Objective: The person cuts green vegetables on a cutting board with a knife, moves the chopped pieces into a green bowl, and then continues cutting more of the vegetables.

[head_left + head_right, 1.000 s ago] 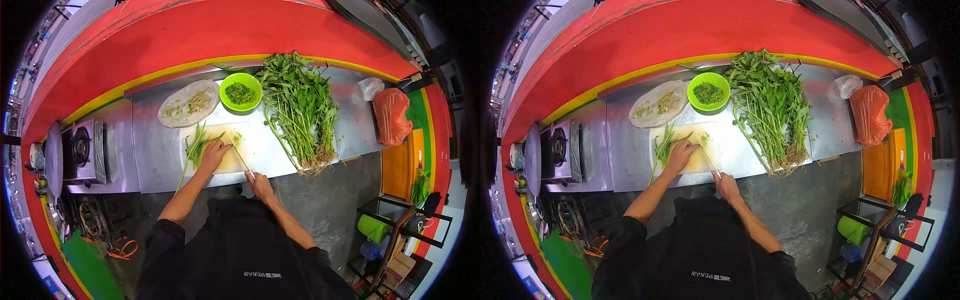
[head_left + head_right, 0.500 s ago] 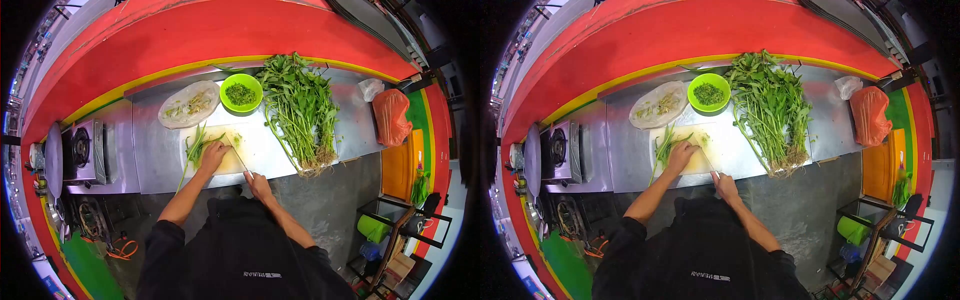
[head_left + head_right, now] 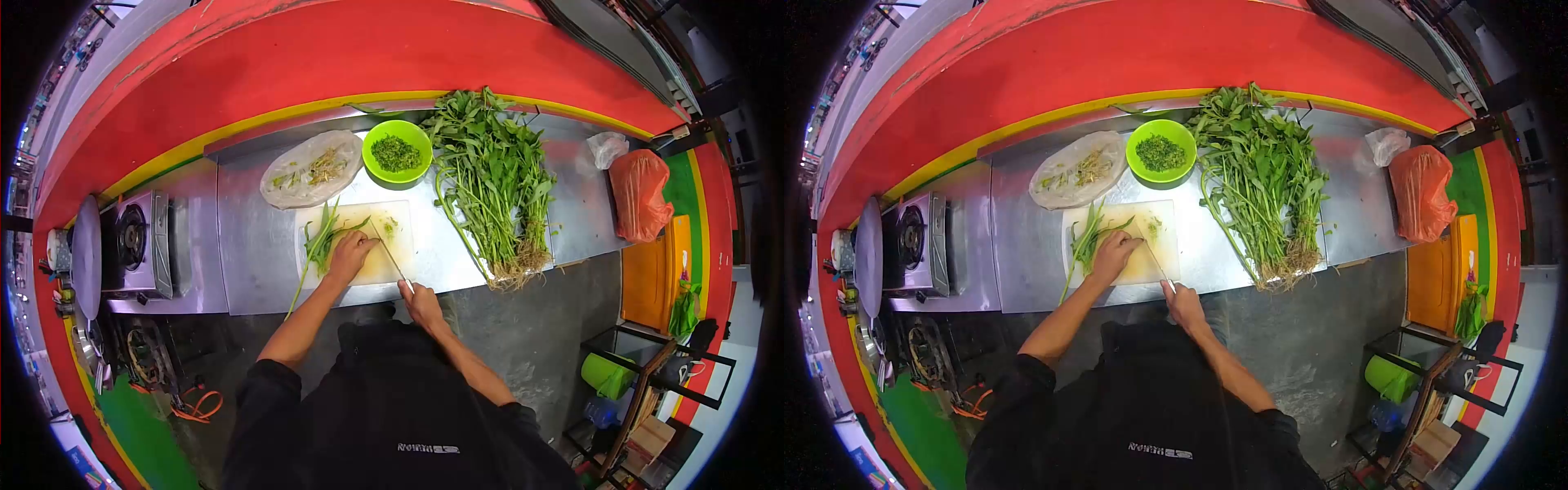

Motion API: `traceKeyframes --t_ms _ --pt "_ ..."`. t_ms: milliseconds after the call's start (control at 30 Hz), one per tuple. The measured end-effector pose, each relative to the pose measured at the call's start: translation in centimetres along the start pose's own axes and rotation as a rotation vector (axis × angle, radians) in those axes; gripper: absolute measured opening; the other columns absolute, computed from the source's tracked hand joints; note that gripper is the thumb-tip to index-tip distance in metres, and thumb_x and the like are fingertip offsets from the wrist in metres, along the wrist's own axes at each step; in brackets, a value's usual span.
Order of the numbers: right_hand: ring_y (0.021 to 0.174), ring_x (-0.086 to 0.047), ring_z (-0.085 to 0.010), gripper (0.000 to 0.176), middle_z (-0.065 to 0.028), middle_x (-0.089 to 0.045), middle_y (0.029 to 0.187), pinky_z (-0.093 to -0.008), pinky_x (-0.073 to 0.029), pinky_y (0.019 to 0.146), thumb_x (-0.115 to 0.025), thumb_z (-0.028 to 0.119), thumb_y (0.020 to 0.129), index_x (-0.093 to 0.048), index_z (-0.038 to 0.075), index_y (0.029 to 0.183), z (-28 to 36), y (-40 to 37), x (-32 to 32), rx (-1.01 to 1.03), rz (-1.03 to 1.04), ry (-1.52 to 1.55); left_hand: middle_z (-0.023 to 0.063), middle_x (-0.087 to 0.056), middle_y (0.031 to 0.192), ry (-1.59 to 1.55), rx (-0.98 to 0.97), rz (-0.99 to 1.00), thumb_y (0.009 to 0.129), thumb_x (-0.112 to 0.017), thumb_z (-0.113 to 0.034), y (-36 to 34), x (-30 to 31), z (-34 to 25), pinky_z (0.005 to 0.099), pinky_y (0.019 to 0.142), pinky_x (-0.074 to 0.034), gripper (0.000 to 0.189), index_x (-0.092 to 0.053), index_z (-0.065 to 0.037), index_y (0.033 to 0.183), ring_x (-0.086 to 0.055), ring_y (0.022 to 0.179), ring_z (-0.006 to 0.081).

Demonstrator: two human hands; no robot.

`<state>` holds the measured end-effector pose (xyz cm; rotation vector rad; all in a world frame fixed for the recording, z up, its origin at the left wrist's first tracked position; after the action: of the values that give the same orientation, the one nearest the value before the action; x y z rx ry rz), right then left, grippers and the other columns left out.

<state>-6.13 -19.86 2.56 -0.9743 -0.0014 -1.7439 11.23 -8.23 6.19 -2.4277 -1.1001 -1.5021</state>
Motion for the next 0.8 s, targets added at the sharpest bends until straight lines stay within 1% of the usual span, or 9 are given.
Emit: traceKeyframes --t_ms 67,233,367,433,467,567,633,733,800 --pt "0.085 -0.066 -0.0556 0.065 -0.0366 -0.066 0.081 -0.0592 -0.051 0.078 -0.049 0.050 0.105 -0.068 -0.009 0.084 -0.3 -0.3 -0.2 -0.028 0.033 0.014 0.0066 -0.062 0.089 -0.016 0.004 -0.008 0.083 -0.072 -0.008 0.0 -0.1 0.1 0.0392 0.079 -0.052 0.025 -0.077 -0.013 0.106 -0.063 0.088 0.0264" --pt "0.083 -0.066 -0.0556 0.064 -0.0373 -0.066 0.081 -0.0597 -0.050 0.078 -0.050 0.048 0.105 -0.069 -0.009 0.085 -0.3 0.4 -0.7 0.017 -0.038 -0.078 0.0070 -0.063 0.089 -0.027 0.017 0.004 0.083 -0.072 -0.008 0.0 0.0 0.0 0.0396 0.080 -0.052 0.022 -0.077 -0.012 0.104 -0.063 0.088 0.0266" --pt "0.083 -0.066 -0.0557 0.062 -0.0371 -0.066 0.081 -0.0595 -0.050 0.077 -0.050 0.047 0.106 -0.068 -0.008 0.084 0.7 1.0 -0.6 0.038 -0.066 -0.045 0.0079 -0.063 0.090 -0.041 0.017 0.012 0.084 -0.072 -0.009 0.0 -0.2 0.4 0.0402 0.080 -0.052 0.019 -0.077 -0.011 0.103 -0.064 0.089 0.0276" --pt "0.083 -0.066 -0.0554 0.061 -0.0362 -0.066 0.081 -0.0591 -0.050 0.077 -0.050 0.046 0.106 -0.068 -0.008 0.083 0.2 0.9 -0.8 0.018 -0.042 -0.031 0.0084 -0.064 0.090 -0.058 0.016 -0.011 0.086 -0.072 -0.010 0.1 0.1 0.2 0.0408 0.081 -0.052 0.018 -0.077 -0.010 0.103 -0.064 0.090 0.0284" --pt "0.082 -0.066 -0.0552 0.061 -0.0360 -0.066 0.080 -0.0591 -0.050 0.077 -0.049 0.045 0.106 -0.067 -0.008 0.082 0.0 0.9 -1.0 0.043 -0.043 -0.010 0.0090 -0.064 0.091 -0.071 0.032 -0.005 0.086 -0.072 -0.010 0.1 0.0 0.3 0.0411 0.082 -0.052 0.017 -0.077 -0.010 0.103 -0.064 0.091 0.0290" --pt "0.085 -0.066 -0.0554 0.062 -0.0370 -0.067 0.084 -0.0608 -0.053 0.078 -0.050 0.049 0.105 -0.069 -0.007 0.086 -0.5 0.4 -1.4 0.034 -0.005 -0.043 0.0090 -0.064 0.091 -0.079 0.028 -0.005 0.086 -0.073 -0.011 0.0 0.0 0.3 0.0413 0.082 -0.052 0.017 -0.076 -0.009 0.102 -0.064 0.091 0.0291" --pt "0.085 -0.066 -0.0556 0.063 -0.0376 -0.066 0.083 -0.0607 -0.053 0.079 -0.050 0.050 0.105 -0.069 -0.007 0.087 -0.2 0.2 -1.1 0.022 -0.026 -0.047 0.0090 -0.064 0.091 -0.072 0.030 -0.009 0.086 -0.073 -0.011 -0.1 0.0 0.4 0.0410 0.081 -0.052 0.017 -0.076 -0.009 0.103 -0.064 0.091 0.0289" --pt "0.086 -0.066 -0.0558 0.063 -0.0383 -0.066 0.083 -0.0602 -0.053 0.079 -0.051 0.050 0.104 -0.069 -0.008 0.088 0.6 0.9 -0.8 0.027 -0.047 -0.071 0.0089 -0.063 0.091 -0.100 0.058 0.001 0.087 -0.071 -0.007 -0.1 0.1 0.3 0.0411 0.082 -0.051 0.017 -0.077 -0.008 0.103 -0.064 0.091 0.0287" --pt "0.086 -0.066 -0.0557 0.063 -0.0384 -0.066 0.083 -0.0599 -0.053 0.079 -0.050 0.050 0.104 -0.069 -0.008 0.089 0.9 1.4 -1.0 -0.010 -0.027 -0.067 0.0093 -0.063 0.091 -0.100 0.043 0.008 0.086 -0.071 -0.006 -0.1 0.1 0.2 0.0411 0.081 -0.051 0.018 -0.077 -0.007 0.103 -0.064 0.091 0.0289"
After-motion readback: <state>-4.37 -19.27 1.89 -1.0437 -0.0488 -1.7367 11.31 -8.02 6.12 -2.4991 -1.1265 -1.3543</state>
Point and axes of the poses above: each hand's wrist, its own y-axis towards the middle knuckle, its own x-axis out of the back of the hand, z = x × y, the point moved 10 cm from there along y, towards the middle knuckle
